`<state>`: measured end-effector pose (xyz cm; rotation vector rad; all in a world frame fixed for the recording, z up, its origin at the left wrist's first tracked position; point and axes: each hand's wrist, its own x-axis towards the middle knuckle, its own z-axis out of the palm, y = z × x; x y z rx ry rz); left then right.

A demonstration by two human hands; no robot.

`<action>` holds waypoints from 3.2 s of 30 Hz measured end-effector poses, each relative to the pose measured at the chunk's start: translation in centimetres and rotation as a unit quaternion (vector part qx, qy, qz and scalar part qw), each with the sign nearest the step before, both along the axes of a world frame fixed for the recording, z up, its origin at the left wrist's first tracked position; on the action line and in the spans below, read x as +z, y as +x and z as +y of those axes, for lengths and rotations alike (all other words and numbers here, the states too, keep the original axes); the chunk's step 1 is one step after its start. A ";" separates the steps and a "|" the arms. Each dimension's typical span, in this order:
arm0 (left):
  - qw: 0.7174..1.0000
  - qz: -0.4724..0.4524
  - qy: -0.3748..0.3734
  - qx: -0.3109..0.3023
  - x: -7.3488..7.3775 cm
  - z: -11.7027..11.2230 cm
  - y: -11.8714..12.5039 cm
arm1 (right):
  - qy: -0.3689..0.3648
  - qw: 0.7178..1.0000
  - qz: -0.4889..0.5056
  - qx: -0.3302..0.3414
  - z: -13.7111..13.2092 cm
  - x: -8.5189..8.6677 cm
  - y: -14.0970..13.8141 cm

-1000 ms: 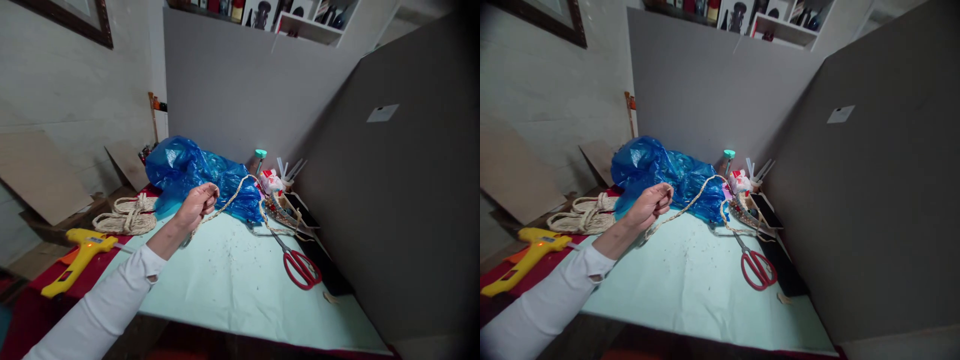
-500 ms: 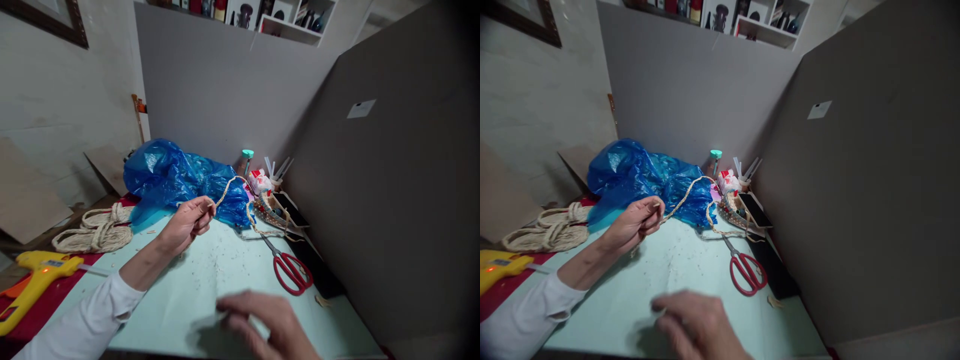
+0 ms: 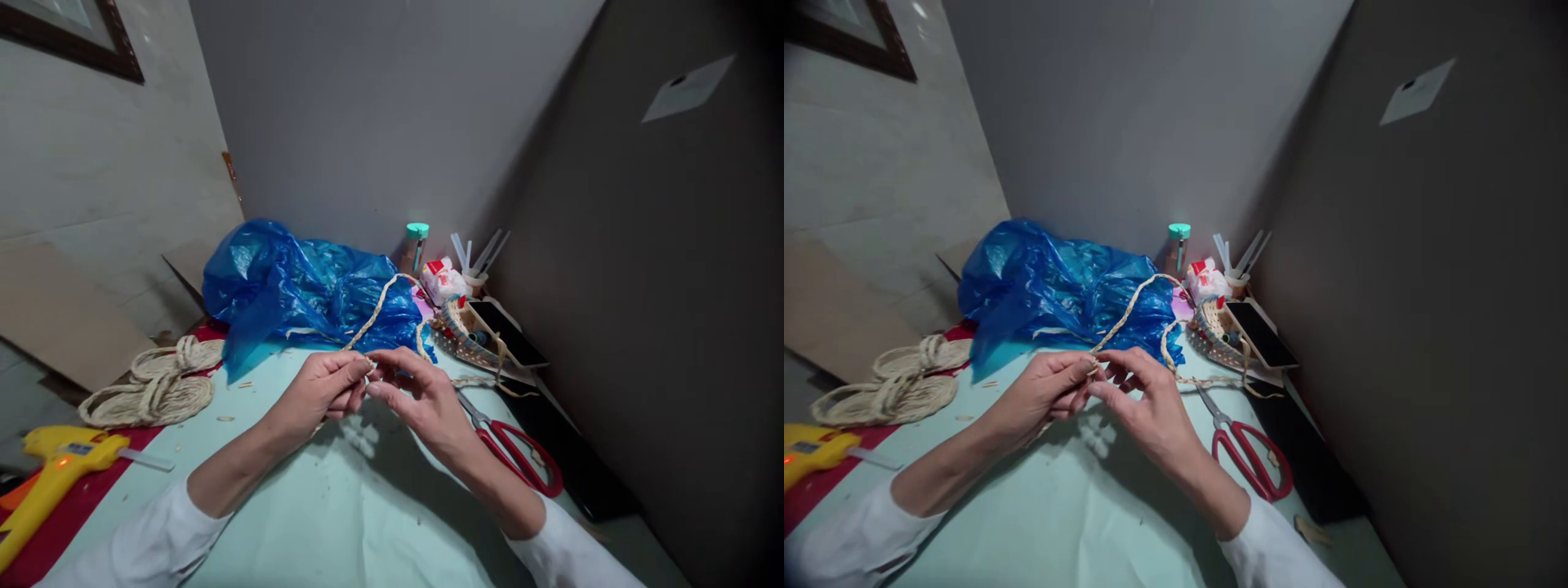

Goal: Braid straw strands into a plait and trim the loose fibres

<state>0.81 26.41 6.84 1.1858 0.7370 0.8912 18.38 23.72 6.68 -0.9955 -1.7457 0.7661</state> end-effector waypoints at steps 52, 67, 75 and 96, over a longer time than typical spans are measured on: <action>0.980 0.187 0.053 0.042 0.4 -3.5 0.8 | 0.161 0.974 0.049 -0.152 -0.8 0.4 0.7; 0.999 0.010 -0.013 0.049 -0.1 -3.3 0.6 | 0.469 0.862 -0.191 -0.022 -2.3 -0.9 -0.3; 0.996 -0.058 -0.070 -0.007 0.4 -3.5 0.7 | 0.486 0.844 -0.219 -0.065 -1.9 -0.9 -0.3; 0.993 0.108 0.043 -0.020 1.3 -3.8 0.8 | 0.011 0.999 0.026 -0.043 -1.1 -0.2 0.2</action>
